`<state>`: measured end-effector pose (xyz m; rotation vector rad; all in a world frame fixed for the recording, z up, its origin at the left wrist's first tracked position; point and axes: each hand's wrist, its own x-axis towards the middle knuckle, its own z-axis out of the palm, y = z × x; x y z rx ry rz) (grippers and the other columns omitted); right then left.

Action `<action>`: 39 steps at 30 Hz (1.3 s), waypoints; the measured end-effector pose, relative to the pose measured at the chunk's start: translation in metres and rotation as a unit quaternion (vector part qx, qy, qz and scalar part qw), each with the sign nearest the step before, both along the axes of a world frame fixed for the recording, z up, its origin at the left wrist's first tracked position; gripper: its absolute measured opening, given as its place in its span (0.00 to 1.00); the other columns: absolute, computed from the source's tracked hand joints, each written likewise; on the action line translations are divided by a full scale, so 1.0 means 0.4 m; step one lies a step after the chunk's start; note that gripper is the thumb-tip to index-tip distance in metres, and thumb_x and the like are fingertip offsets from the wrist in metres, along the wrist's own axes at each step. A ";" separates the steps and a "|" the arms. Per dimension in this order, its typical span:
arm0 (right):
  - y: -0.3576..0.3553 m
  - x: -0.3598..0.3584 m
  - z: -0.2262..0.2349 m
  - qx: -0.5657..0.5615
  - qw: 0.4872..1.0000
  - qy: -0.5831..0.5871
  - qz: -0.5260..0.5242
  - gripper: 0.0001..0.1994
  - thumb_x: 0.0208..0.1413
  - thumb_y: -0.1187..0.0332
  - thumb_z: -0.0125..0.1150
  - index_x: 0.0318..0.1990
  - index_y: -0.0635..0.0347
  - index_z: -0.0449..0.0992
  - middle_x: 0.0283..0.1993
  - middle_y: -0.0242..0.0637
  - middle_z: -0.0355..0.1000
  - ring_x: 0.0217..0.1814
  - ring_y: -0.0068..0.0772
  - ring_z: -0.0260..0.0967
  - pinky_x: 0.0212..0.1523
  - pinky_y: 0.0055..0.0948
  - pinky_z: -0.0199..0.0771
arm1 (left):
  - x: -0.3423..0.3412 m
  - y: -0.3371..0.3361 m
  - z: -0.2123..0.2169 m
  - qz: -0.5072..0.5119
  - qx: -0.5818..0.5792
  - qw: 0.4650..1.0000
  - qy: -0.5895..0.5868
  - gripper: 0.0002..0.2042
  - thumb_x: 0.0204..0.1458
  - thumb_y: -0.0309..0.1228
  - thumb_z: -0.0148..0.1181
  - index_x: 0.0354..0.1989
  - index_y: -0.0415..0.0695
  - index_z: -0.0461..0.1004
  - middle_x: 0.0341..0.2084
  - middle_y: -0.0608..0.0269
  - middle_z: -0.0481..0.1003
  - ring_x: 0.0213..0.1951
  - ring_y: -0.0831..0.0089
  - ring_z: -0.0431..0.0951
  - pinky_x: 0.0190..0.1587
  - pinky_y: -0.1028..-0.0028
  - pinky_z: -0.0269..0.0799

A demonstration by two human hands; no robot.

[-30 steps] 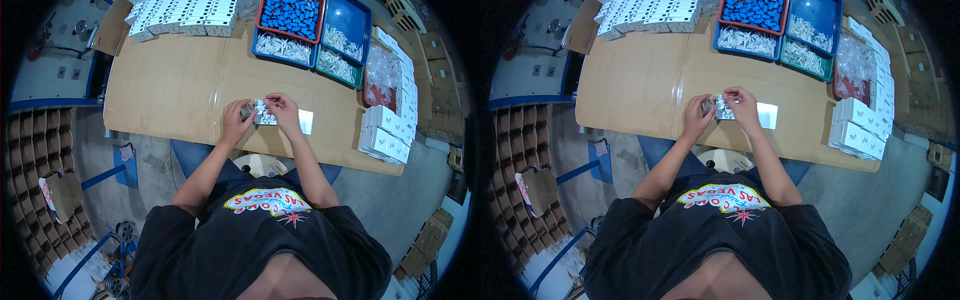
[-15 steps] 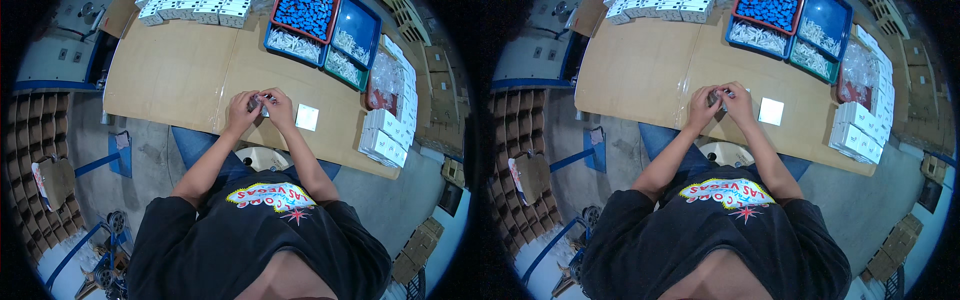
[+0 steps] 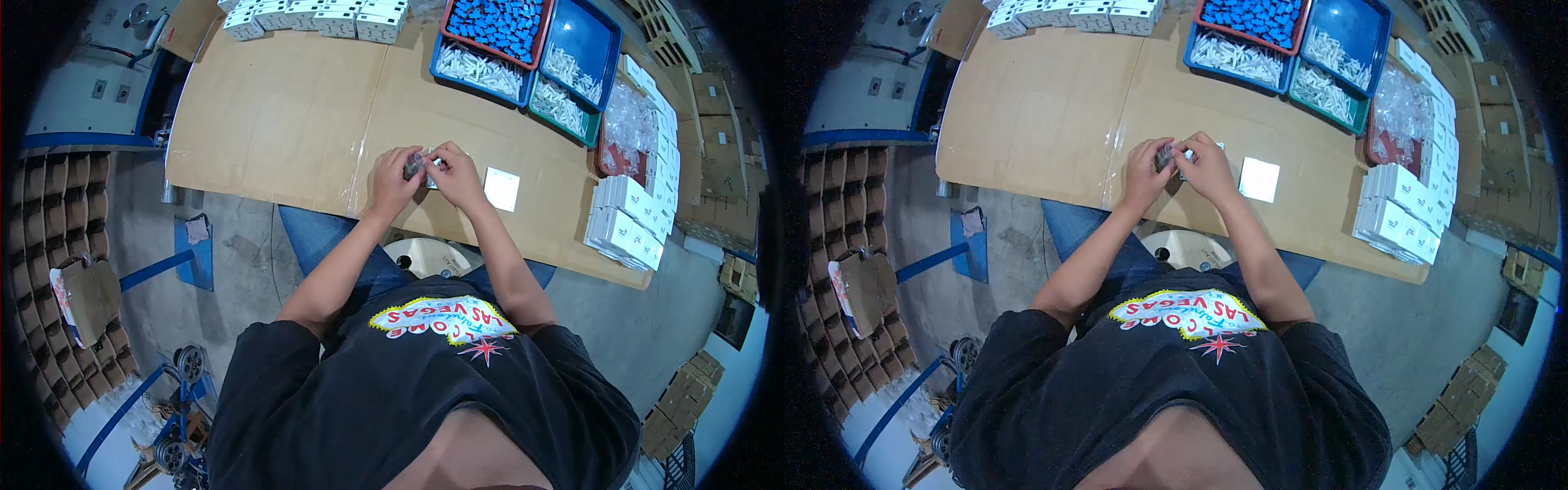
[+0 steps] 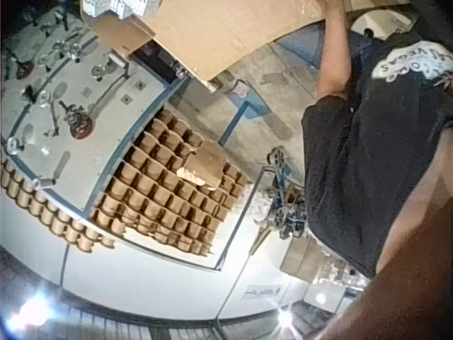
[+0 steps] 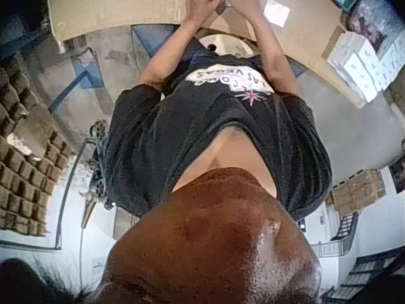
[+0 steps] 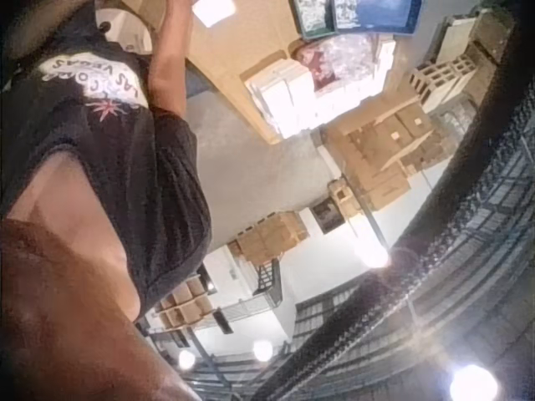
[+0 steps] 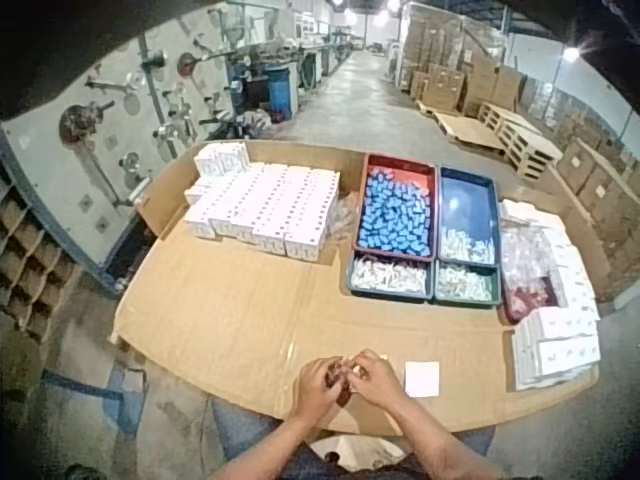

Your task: The person sits at a table in a warehouse and packs small white plastic components into clear plastic bags. They place the bags into small white cardboard boxes, fold the flaps to close them, and stack the finished boxes on the table. The person repeats this process for multiple units.

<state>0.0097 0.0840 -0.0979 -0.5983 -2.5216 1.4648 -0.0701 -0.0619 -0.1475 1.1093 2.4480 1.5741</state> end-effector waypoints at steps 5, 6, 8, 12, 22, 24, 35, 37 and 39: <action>0.001 -0.001 0.022 -0.009 1.000 0.009 0.015 0.12 0.61 0.63 0.64 0.44 0.63 0.83 0.39 0.41 0.72 0.34 0.36 0.71 0.38 0.33 0.73 | -0.001 -0.001 0.000 -0.002 -0.008 1.000 -0.006 0.21 0.47 0.29 0.71 0.51 0.45 0.78 0.45 0.59 0.79 0.48 0.57 0.77 0.53 0.60 0.68; 0.001 -0.001 0.021 -0.007 1.000 0.001 0.028 0.13 0.61 0.63 0.64 0.45 0.63 0.84 0.39 0.41 0.72 0.35 0.37 0.71 0.39 0.33 0.73 | -0.001 -0.003 0.000 -0.003 -0.008 1.000 -0.004 0.21 0.46 0.28 0.71 0.52 0.46 0.78 0.45 0.59 0.79 0.48 0.57 0.77 0.53 0.60 0.68; 0.004 -0.003 0.020 -0.003 0.998 -0.015 0.053 0.14 0.61 0.63 0.64 0.47 0.62 0.84 0.40 0.41 0.71 0.38 0.37 0.71 0.41 0.33 0.72 | -0.001 -0.003 0.003 -0.008 -0.006 1.000 -0.001 0.21 0.46 0.28 0.71 0.52 0.46 0.78 0.45 0.59 0.79 0.48 0.57 0.77 0.53 0.60 0.68; 0.006 -0.004 0.026 0.000 0.996 -0.028 0.082 0.15 0.61 0.61 0.65 0.48 0.62 0.84 0.41 0.44 0.69 0.42 0.40 0.70 0.45 0.35 0.72 | -0.001 -0.004 0.005 -0.010 -0.007 1.000 -0.015 0.22 0.44 0.26 0.71 0.52 0.47 0.78 0.44 0.60 0.79 0.48 0.57 0.76 0.53 0.60 0.68; -0.001 -0.005 0.017 -0.012 0.994 -0.046 0.094 0.14 0.60 0.61 0.65 0.43 0.64 0.82 0.44 0.46 0.69 0.46 0.45 0.71 0.49 0.36 0.72 | 0.002 -0.004 0.006 -0.019 0.001 1.000 0.004 0.24 0.42 0.25 0.71 0.52 0.47 0.78 0.43 0.60 0.79 0.46 0.57 0.77 0.52 0.60 0.69; -0.003 -0.003 0.016 -0.014 0.995 -0.032 0.094 0.14 0.58 0.62 0.65 0.45 0.64 0.82 0.44 0.46 0.69 0.47 0.45 0.72 0.49 0.35 0.73 | 0.002 -0.004 0.008 -0.017 0.003 1.000 0.004 0.24 0.42 0.25 0.71 0.52 0.47 0.78 0.43 0.60 0.79 0.46 0.57 0.77 0.51 0.60 0.69; 0.009 -0.019 0.006 0.023 0.990 -0.066 0.119 0.13 0.54 0.67 0.65 0.45 0.64 0.82 0.42 0.42 0.69 0.45 0.38 0.71 0.48 0.31 0.73 | 0.006 -0.004 0.011 -0.036 0.021 0.998 -0.044 0.27 0.43 0.26 0.71 0.57 0.44 0.76 0.48 0.56 0.78 0.49 0.54 0.77 0.56 0.57 0.70; 0.018 -0.017 0.017 -0.012 0.994 -0.071 0.084 0.12 0.54 0.66 0.67 0.43 0.63 0.82 0.41 0.40 0.70 0.42 0.35 0.71 0.45 0.30 0.73 | 0.010 -0.004 0.028 -0.014 0.038 0.999 -0.004 0.29 0.46 0.26 0.71 0.60 0.42 0.73 0.52 0.53 0.76 0.51 0.54 0.77 0.58 0.58 0.70; 0.035 -0.015 0.032 -0.033 0.996 -0.061 0.057 0.11 0.55 0.66 0.68 0.42 0.62 0.82 0.39 0.37 0.72 0.39 0.30 0.70 0.41 0.28 0.72 | 0.020 -0.007 0.054 0.014 0.077 0.997 -0.011 0.28 0.51 0.27 0.68 0.63 0.40 0.70 0.55 0.52 0.75 0.51 0.57 0.77 0.57 0.61 0.72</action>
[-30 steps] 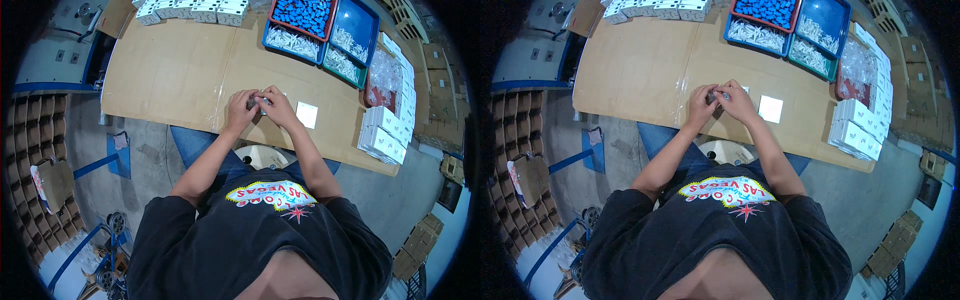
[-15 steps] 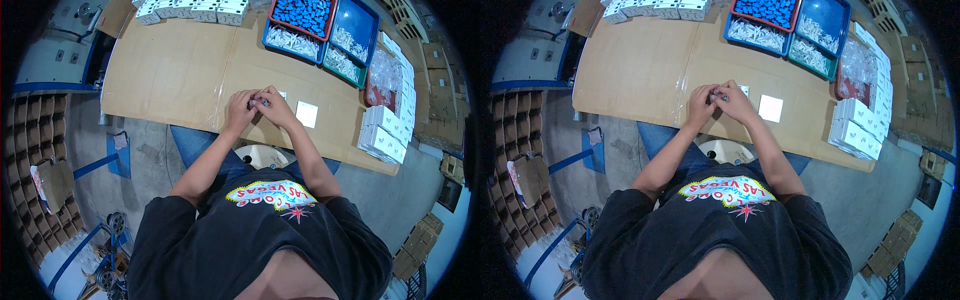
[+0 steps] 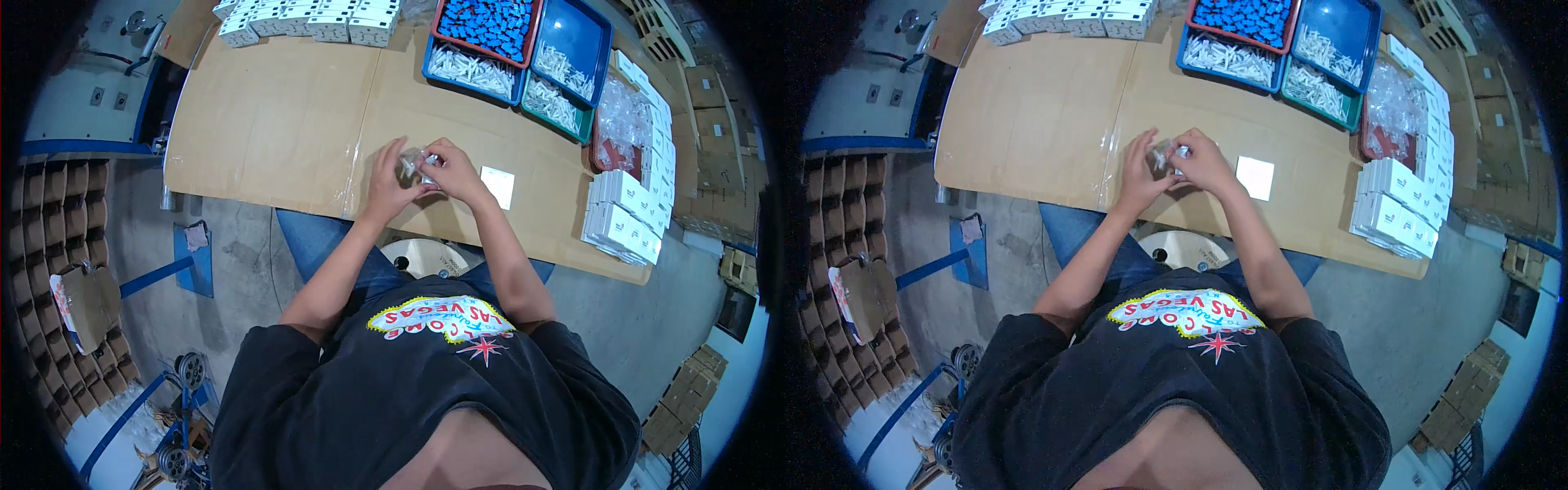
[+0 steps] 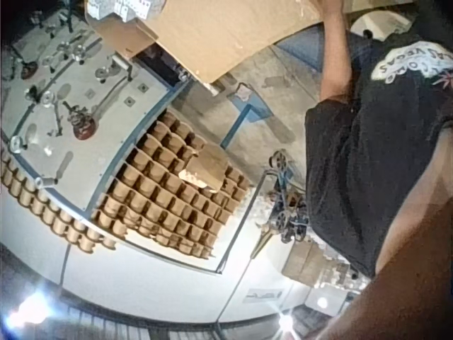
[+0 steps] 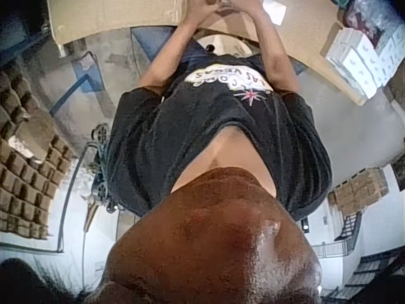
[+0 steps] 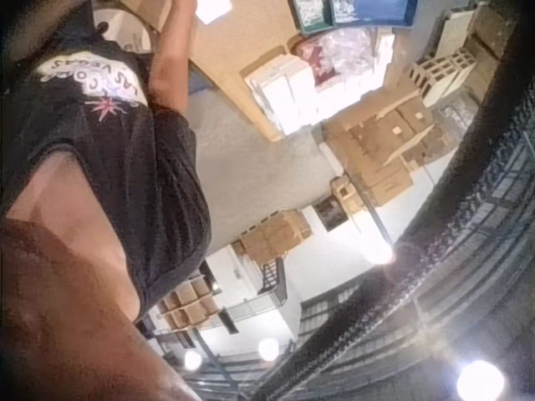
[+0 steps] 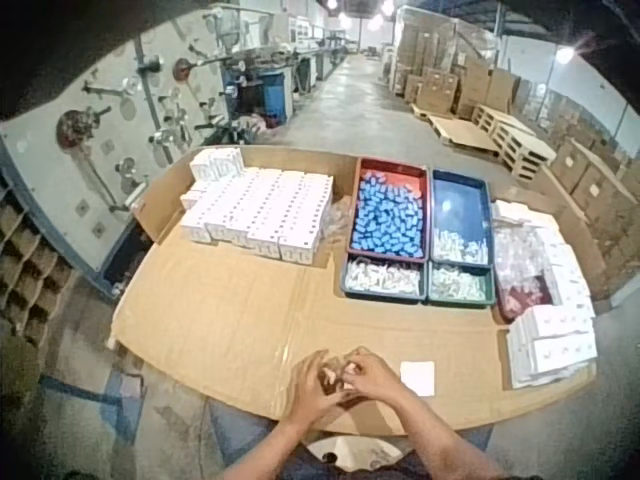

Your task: The person sits at a table in a warehouse and packs small white plastic components into clear plastic bags. They place the bags into small white cardboard boxes, fold the flaps to close them, and stack the finished boxes on the table. The person repeats this process for multiple units.

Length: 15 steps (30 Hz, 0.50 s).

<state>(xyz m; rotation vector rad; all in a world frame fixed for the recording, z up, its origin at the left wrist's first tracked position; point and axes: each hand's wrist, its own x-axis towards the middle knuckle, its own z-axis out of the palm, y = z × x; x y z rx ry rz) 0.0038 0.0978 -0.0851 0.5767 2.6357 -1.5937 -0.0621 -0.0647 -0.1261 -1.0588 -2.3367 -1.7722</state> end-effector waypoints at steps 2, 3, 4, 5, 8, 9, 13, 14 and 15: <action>0.020 0.010 0.016 -0.010 1.000 0.023 -0.018 0.10 0.57 0.66 0.69 0.41 0.62 0.82 0.36 0.32 0.74 0.35 0.23 0.69 0.38 0.25 0.70 | 0.022 -0.012 0.028 0.032 0.058 0.996 -0.057 0.26 0.58 0.28 0.65 0.65 0.39 0.68 0.58 0.53 0.73 0.51 0.62 0.77 0.55 0.64 0.73; 0.031 0.021 0.027 -0.061 0.998 0.013 -0.031 0.09 0.58 0.66 0.68 0.41 0.62 0.82 0.34 0.31 0.74 0.33 0.22 0.68 0.37 0.24 0.70 | 0.030 -0.015 0.022 0.006 0.093 0.979 -0.180 0.24 0.60 0.29 0.62 0.65 0.39 0.68 0.58 0.54 0.73 0.50 0.64 0.78 0.54 0.66 0.74; 0.034 0.031 0.054 -0.114 0.993 0.003 -0.042 0.09 0.59 0.66 0.68 0.41 0.62 0.82 0.31 0.30 0.74 0.31 0.20 0.67 0.35 0.23 0.69 | 0.035 -0.023 0.019 -0.019 0.125 0.946 -0.299 0.22 0.63 0.30 0.59 0.65 0.38 0.69 0.57 0.54 0.74 0.49 0.67 0.78 0.54 0.68 0.74; 0.040 0.040 0.069 -0.166 0.985 -0.007 -0.052 0.09 0.60 0.66 0.68 0.41 0.62 0.82 0.29 0.29 0.74 0.29 0.19 0.66 0.34 0.22 0.69 | 0.037 -0.029 0.014 -0.043 0.156 0.896 -0.413 0.21 0.65 0.31 0.56 0.65 0.38 0.69 0.57 0.54 0.74 0.49 0.69 0.78 0.53 0.70 0.74; 0.052 0.067 0.094 -0.213 0.976 0.010 -0.046 0.07 0.63 0.68 0.66 0.41 0.61 0.82 0.26 0.22 0.71 0.28 0.11 0.61 0.29 0.19 0.61 | 0.047 -0.032 0.042 -0.108 0.160 0.822 -0.535 0.18 0.67 0.31 0.56 0.62 0.36 0.71 0.47 0.62 0.78 0.43 0.76 0.77 0.47 0.76 0.72; 0.049 0.075 0.110 -0.225 0.973 0.010 -0.047 0.06 0.63 0.68 0.66 0.41 0.61 0.82 0.26 0.21 0.70 0.28 0.10 0.61 0.28 0.18 0.59 | 0.053 -0.029 0.059 -0.132 0.182 0.790 -0.571 0.18 0.66 0.31 0.57 0.61 0.36 0.72 0.44 0.64 0.78 0.42 0.77 0.77 0.46 0.77 0.72; 0.040 0.091 0.143 -0.221 0.973 0.018 -0.068 0.06 0.63 0.68 0.65 0.41 0.61 0.82 0.27 0.20 0.70 0.28 0.09 0.60 0.28 0.17 0.58 | 0.060 -0.005 0.115 -0.158 0.210 0.775 -0.574 0.17 0.66 0.30 0.58 0.60 0.36 0.72 0.42 0.64 0.78 0.40 0.78 0.76 0.44 0.76 0.71; 0.042 0.093 0.147 -0.219 0.973 0.016 -0.073 0.06 0.63 0.69 0.65 0.42 0.61 0.82 0.27 0.20 0.70 0.28 0.09 0.60 0.28 0.17 0.58 | 0.060 -0.001 0.122 -0.158 0.208 0.775 -0.576 0.16 0.65 0.29 0.58 0.59 0.37 0.73 0.43 0.64 0.78 0.39 0.77 0.75 0.45 0.76 0.71; 0.043 0.096 0.149 -0.217 0.973 0.014 -0.078 0.06 0.63 0.69 0.65 0.42 0.61 0.82 0.27 0.20 0.70 0.28 0.09 0.61 0.29 0.17 0.58 | 0.059 0.003 0.126 -0.159 0.206 0.774 -0.578 0.15 0.65 0.28 0.59 0.57 0.38 0.73 0.43 0.64 0.78 0.39 0.77 0.75 0.45 0.75 0.71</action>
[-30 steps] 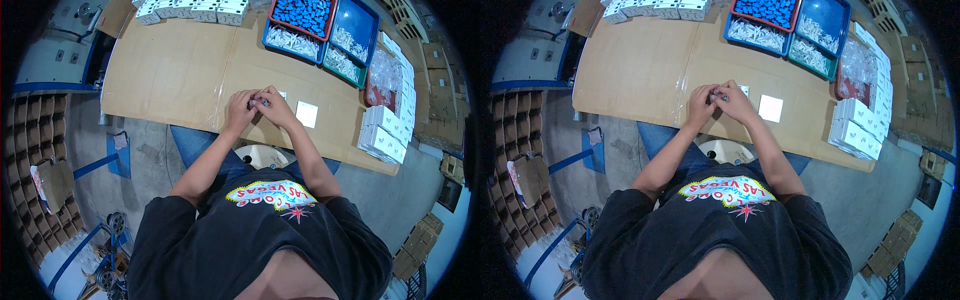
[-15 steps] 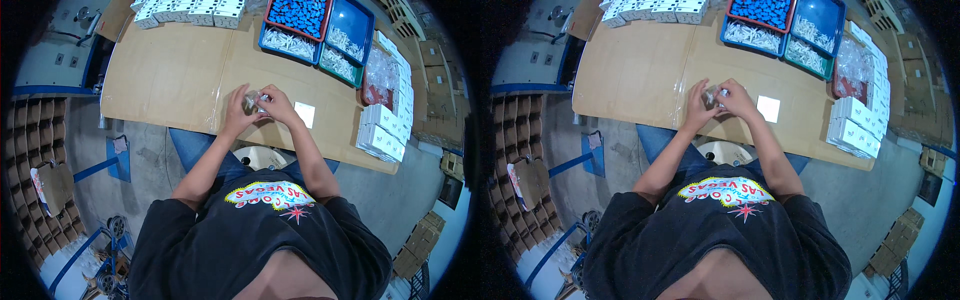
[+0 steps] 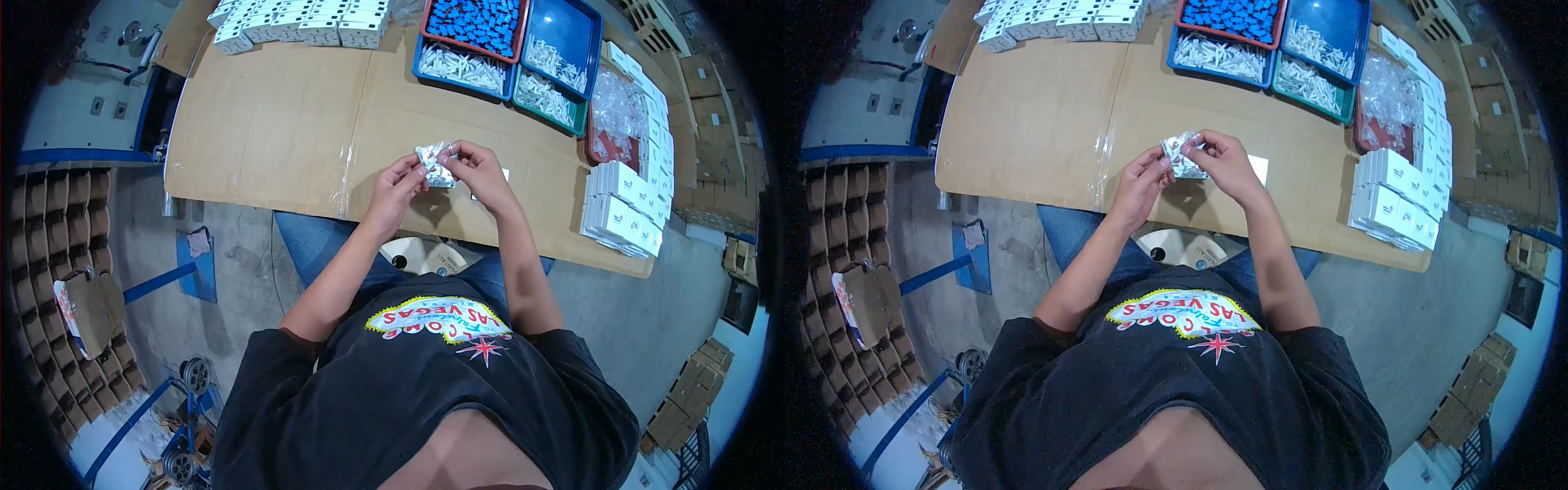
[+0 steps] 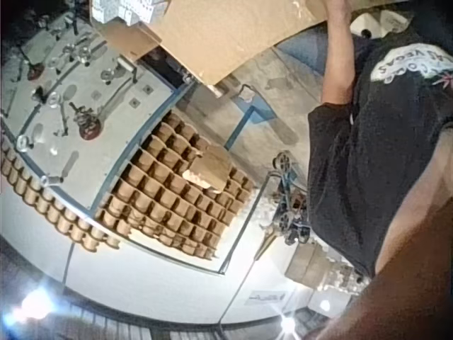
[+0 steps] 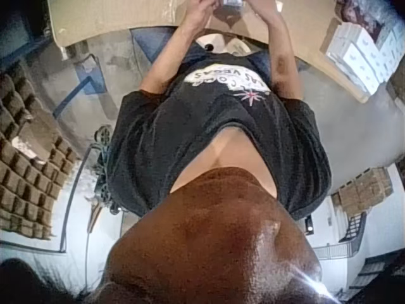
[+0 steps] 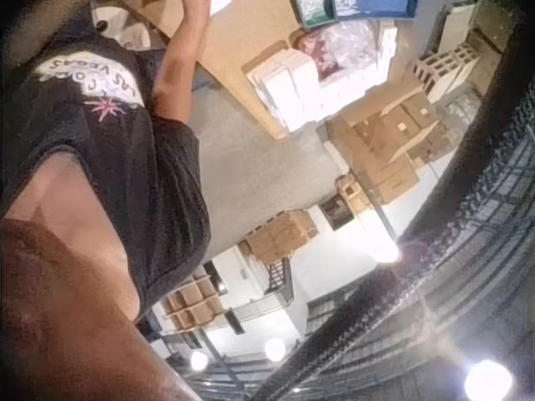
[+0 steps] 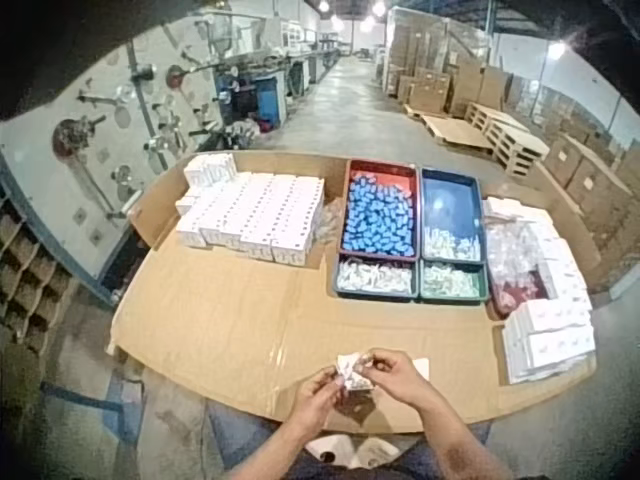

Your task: The person sits at a table in a warehouse and packs small white plastic components into clear plastic bags. They place the bags into small white cardboard boxes, fold the flaps to close them, and stack the finished boxes on the table. The person repeats this process for multiple units.

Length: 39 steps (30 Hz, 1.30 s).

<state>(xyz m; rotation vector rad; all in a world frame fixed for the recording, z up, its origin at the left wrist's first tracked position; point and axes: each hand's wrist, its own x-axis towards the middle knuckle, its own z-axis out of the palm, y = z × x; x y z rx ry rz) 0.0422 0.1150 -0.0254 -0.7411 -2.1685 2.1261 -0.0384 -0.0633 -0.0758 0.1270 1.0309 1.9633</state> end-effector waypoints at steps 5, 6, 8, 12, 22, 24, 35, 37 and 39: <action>-0.009 0.007 0.003 -0.046 0.997 0.059 -0.025 0.07 0.63 0.72 0.65 0.45 0.62 0.82 0.33 0.22 0.74 0.32 0.09 0.64 0.32 0.16 0.64 | 0.001 0.009 -0.003 -0.020 0.011 1.000 -0.009 0.12 0.64 0.27 0.59 0.55 0.39 0.74 0.42 0.65 0.78 0.38 0.77 0.75 0.45 0.75 0.72; -0.012 0.007 0.008 -0.052 0.996 0.068 -0.032 0.07 0.62 0.72 0.65 0.46 0.63 0.82 0.34 0.23 0.75 0.32 0.10 0.65 0.33 0.16 0.65 | 0.002 0.010 0.000 -0.021 0.012 1.000 -0.011 0.12 0.64 0.27 0.60 0.54 0.40 0.75 0.41 0.65 0.78 0.38 0.77 0.75 0.45 0.75 0.72; -0.011 0.011 -0.004 -0.046 0.996 0.074 -0.022 0.08 0.62 0.72 0.66 0.47 0.63 0.82 0.36 0.23 0.76 0.34 0.10 0.65 0.35 0.17 0.66 | 0.003 0.011 0.000 -0.025 0.012 0.999 -0.021 0.10 0.64 0.28 0.60 0.52 0.41 0.75 0.40 0.65 0.78 0.38 0.77 0.75 0.45 0.75 0.72; 0.005 0.019 0.006 -0.003 0.998 0.035 0.054 0.09 0.60 0.72 0.67 0.47 0.63 0.82 0.36 0.23 0.77 0.34 0.11 0.66 0.36 0.18 0.67 | 0.004 0.002 -0.016 -0.033 0.006 0.999 -0.016 0.08 0.64 0.29 0.61 0.49 0.43 0.75 0.38 0.66 0.78 0.36 0.77 0.76 0.44 0.74 0.73; 0.015 0.011 0.072 0.137 0.984 -0.042 0.102 0.09 0.58 0.68 0.70 0.42 0.63 0.82 0.28 0.27 0.74 0.29 0.14 0.63 0.31 0.22 0.65 | -0.009 0.001 -0.008 -0.052 -0.095 0.992 0.062 0.09 0.65 0.32 0.61 0.48 0.42 0.77 0.34 0.68 0.77 0.34 0.80 0.76 0.40 0.78 0.72; 0.011 0.009 0.085 0.167 0.981 -0.046 0.092 0.09 0.58 0.67 0.70 0.41 0.63 0.82 0.27 0.27 0.73 0.28 0.14 0.62 0.30 0.23 0.64 | -0.013 0.003 0.003 -0.059 -0.108 0.988 0.098 0.10 0.65 0.33 0.61 0.50 0.40 0.77 0.34 0.69 0.77 0.34 0.81 0.75 0.40 0.79 0.71; -0.001 0.012 0.016 0.135 0.990 0.024 -0.020 0.08 0.56 0.69 0.73 0.40 0.62 0.83 0.29 0.25 0.74 0.28 0.11 0.60 0.29 0.19 0.61 | -0.017 0.007 0.016 -0.061 -0.102 0.987 0.107 0.13 0.64 0.33 0.63 0.52 0.40 0.77 0.36 0.68 0.79 0.35 0.81 0.76 0.41 0.79 0.72; -0.006 0.012 0.013 0.148 0.988 0.044 -0.026 0.08 0.56 0.69 0.73 0.40 0.62 0.84 0.29 0.25 0.74 0.28 0.11 0.60 0.29 0.19 0.60 | -0.013 0.010 0.011 -0.049 -0.100 0.988 0.105 0.12 0.63 0.32 0.64 0.52 0.40 0.77 0.36 0.68 0.79 0.35 0.81 0.76 0.42 0.79 0.73; -0.009 0.015 0.003 0.157 0.984 0.087 -0.025 0.07 0.57 0.70 0.73 0.40 0.60 0.85 0.29 0.25 0.74 0.28 0.11 0.60 0.29 0.18 0.60 | -0.010 0.012 0.004 -0.037 -0.098 0.989 0.103 0.12 0.63 0.31 0.64 0.51 0.40 0.77 0.36 0.68 0.80 0.36 0.82 0.76 0.42 0.79 0.73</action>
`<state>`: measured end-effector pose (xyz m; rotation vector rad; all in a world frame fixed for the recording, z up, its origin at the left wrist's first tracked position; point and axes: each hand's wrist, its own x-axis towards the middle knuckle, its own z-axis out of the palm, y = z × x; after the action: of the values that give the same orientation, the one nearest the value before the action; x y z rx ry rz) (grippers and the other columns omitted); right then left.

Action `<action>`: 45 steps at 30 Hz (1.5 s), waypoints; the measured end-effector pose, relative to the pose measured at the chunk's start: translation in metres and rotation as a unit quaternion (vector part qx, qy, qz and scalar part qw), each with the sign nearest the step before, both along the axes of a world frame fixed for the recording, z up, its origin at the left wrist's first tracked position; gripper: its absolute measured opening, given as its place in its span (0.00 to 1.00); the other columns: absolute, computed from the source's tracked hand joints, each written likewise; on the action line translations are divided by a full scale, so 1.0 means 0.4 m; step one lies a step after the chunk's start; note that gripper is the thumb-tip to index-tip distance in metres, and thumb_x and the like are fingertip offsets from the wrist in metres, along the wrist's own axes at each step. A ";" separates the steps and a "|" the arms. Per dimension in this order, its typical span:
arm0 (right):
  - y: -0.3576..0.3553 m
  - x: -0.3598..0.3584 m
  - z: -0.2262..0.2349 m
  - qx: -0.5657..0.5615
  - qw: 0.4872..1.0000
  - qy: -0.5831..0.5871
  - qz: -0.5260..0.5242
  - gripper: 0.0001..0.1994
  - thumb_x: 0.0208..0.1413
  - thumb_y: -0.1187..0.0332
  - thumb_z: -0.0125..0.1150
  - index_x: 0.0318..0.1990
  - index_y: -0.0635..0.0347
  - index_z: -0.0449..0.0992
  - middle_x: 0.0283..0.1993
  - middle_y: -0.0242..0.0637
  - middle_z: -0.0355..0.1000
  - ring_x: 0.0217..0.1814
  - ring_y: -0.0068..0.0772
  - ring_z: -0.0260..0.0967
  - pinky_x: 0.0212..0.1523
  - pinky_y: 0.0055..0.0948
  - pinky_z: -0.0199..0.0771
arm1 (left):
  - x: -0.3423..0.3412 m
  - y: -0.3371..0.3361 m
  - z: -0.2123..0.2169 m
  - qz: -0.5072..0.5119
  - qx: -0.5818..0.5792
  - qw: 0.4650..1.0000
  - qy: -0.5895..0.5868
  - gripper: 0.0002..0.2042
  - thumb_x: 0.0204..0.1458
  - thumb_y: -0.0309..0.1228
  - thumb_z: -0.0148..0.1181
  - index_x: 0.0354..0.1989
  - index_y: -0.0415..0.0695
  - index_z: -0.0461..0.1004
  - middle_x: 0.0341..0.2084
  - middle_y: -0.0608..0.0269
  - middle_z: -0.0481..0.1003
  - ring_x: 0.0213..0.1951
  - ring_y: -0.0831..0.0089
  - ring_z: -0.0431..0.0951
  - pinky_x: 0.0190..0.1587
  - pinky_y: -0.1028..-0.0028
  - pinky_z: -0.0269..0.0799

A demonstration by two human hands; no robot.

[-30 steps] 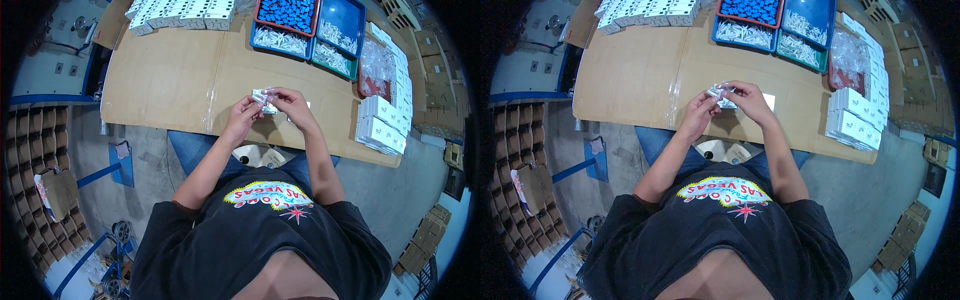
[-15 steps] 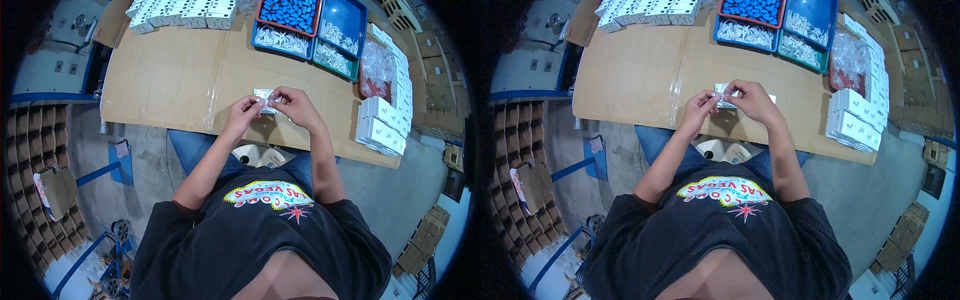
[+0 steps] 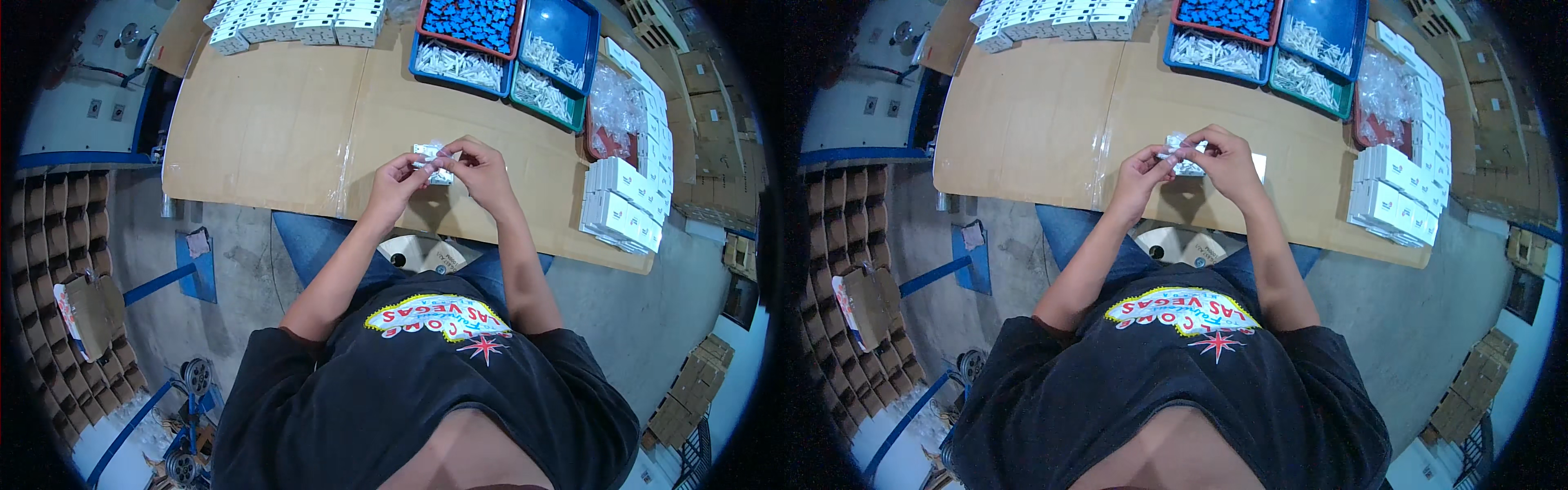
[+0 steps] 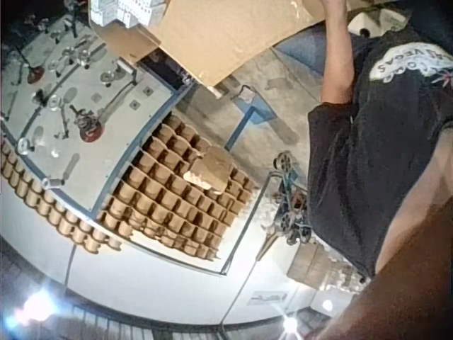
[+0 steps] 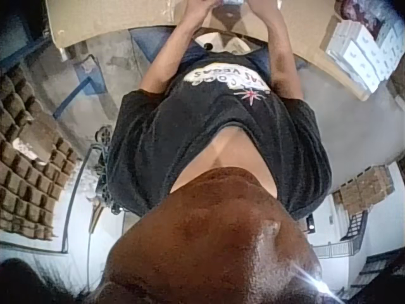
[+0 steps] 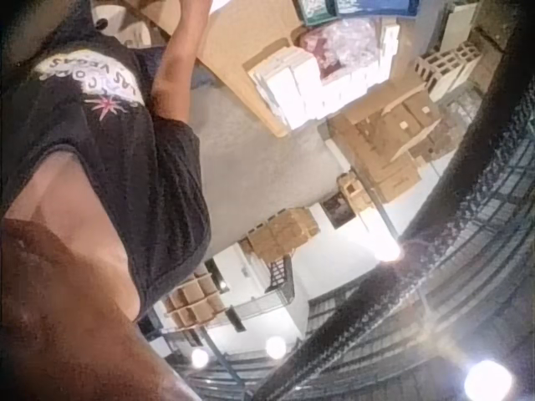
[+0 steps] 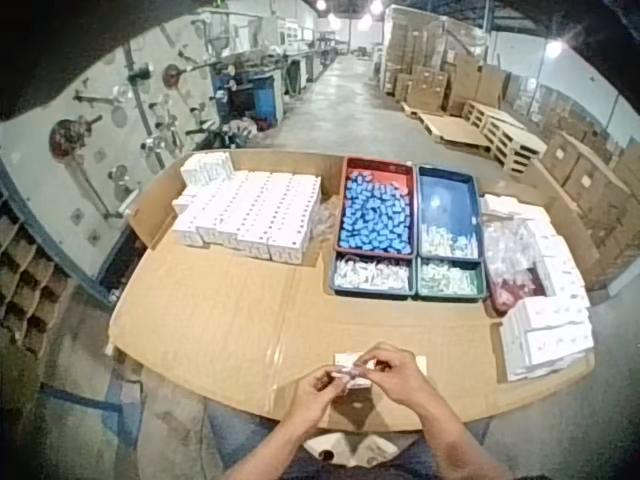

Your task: The person sits at a table in a warehouse and packs small white plastic components into clear plastic bags. They place the bags into small white cardboard boxes, fold the flaps to close them, and stack the finished boxes on the table. The person repeats this process for multiple units.

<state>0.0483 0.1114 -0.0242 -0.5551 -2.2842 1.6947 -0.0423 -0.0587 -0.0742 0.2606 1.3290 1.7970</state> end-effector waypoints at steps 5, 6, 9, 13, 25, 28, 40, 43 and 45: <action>0.003 0.007 0.029 -0.018 0.999 -0.020 0.025 0.06 0.58 0.70 0.71 0.41 0.59 0.85 0.26 0.23 0.71 0.26 0.11 0.58 0.28 0.19 0.58 | 0.001 0.003 0.010 0.009 0.000 1.000 0.020 0.11 0.62 0.29 0.65 0.50 0.41 0.78 0.36 0.69 0.79 0.36 0.83 0.76 0.41 0.79 0.73; 0.004 0.009 0.032 -0.025 0.999 -0.030 0.027 0.06 0.58 0.70 0.71 0.41 0.59 0.85 0.25 0.22 0.69 0.26 0.11 0.57 0.27 0.19 0.58 | 0.001 0.003 0.007 0.006 -0.001 1.000 0.029 0.10 0.62 0.29 0.65 0.50 0.41 0.78 0.36 0.69 0.79 0.36 0.83 0.76 0.41 0.79 0.73; 0.015 0.013 0.033 -0.041 0.997 -0.068 0.025 0.06 0.58 0.70 0.70 0.41 0.59 0.84 0.24 0.20 0.66 0.25 0.11 0.55 0.26 0.20 0.56 | 0.004 0.010 0.030 -0.003 0.018 0.999 0.032 0.10 0.61 0.29 0.66 0.49 0.41 0.78 0.35 0.70 0.79 0.36 0.83 0.76 0.41 0.80 0.73; 0.017 0.016 0.044 -0.012 0.995 -0.083 0.057 0.06 0.59 0.70 0.68 0.41 0.60 0.82 0.23 0.20 0.65 0.24 0.11 0.54 0.25 0.21 0.54 | 0.001 0.009 0.012 -0.023 0.001 0.998 0.051 0.11 0.61 0.28 0.66 0.50 0.41 0.79 0.35 0.71 0.79 0.36 0.84 0.75 0.40 0.81 0.72; 0.031 0.023 0.039 -0.012 0.985 -0.081 0.152 0.11 0.61 0.75 0.59 0.48 0.59 0.84 0.37 0.33 0.72 0.34 0.22 0.64 0.36 0.25 0.66 | 0.017 0.001 0.037 -0.050 -0.055 0.978 0.195 0.16 0.54 0.26 0.70 0.50 0.40 0.78 0.36 0.67 0.79 0.37 0.81 0.77 0.43 0.78 0.74; 0.027 0.023 0.033 -0.030 0.984 -0.082 0.157 0.11 0.61 0.74 0.59 0.48 0.59 0.84 0.37 0.34 0.71 0.36 0.24 0.66 0.38 0.25 0.68 | 0.022 0.006 0.043 -0.011 -0.060 0.958 0.281 0.17 0.51 0.25 0.71 0.49 0.40 0.78 0.36 0.65 0.80 0.39 0.76 0.79 0.46 0.74 0.76; 0.021 0.021 0.030 -0.017 0.998 -0.021 0.062 0.11 0.64 0.66 0.64 0.44 0.66 0.84 0.37 0.36 0.76 0.37 0.26 0.71 0.38 0.27 0.71 | 0.029 0.032 0.019 0.013 -0.088 0.903 0.420 0.13 0.56 0.28 0.65 0.48 0.38 0.76 0.40 0.49 0.78 0.43 0.52 0.80 0.44 0.61 0.76; 0.026 0.024 0.034 -0.014 0.996 -0.037 0.081 0.09 0.65 0.70 0.63 0.45 0.66 0.83 0.39 0.34 0.77 0.39 0.22 0.71 0.39 0.24 0.70 | 0.034 0.046 0.033 0.060 -0.105 0.848 0.515 0.15 0.57 0.29 0.65 0.51 0.38 0.75 0.38 0.48 0.78 0.41 0.50 0.81 0.43 0.61 0.76; 0.043 0.026 0.016 -0.040 0.993 -0.036 0.102 0.09 0.64 0.70 0.63 0.45 0.65 0.83 0.39 0.34 0.80 0.38 0.22 0.74 0.39 0.25 0.73 | 0.038 0.057 0.027 0.056 -0.098 0.873 0.475 0.15 0.58 0.30 0.65 0.51 0.38 0.74 0.36 0.49 0.79 0.39 0.54 0.81 0.42 0.63 0.75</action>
<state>0.0587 0.1288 -0.0178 -0.4166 -2.4051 1.8954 -0.0271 -0.0360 -0.0635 1.0720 2.2146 1.6364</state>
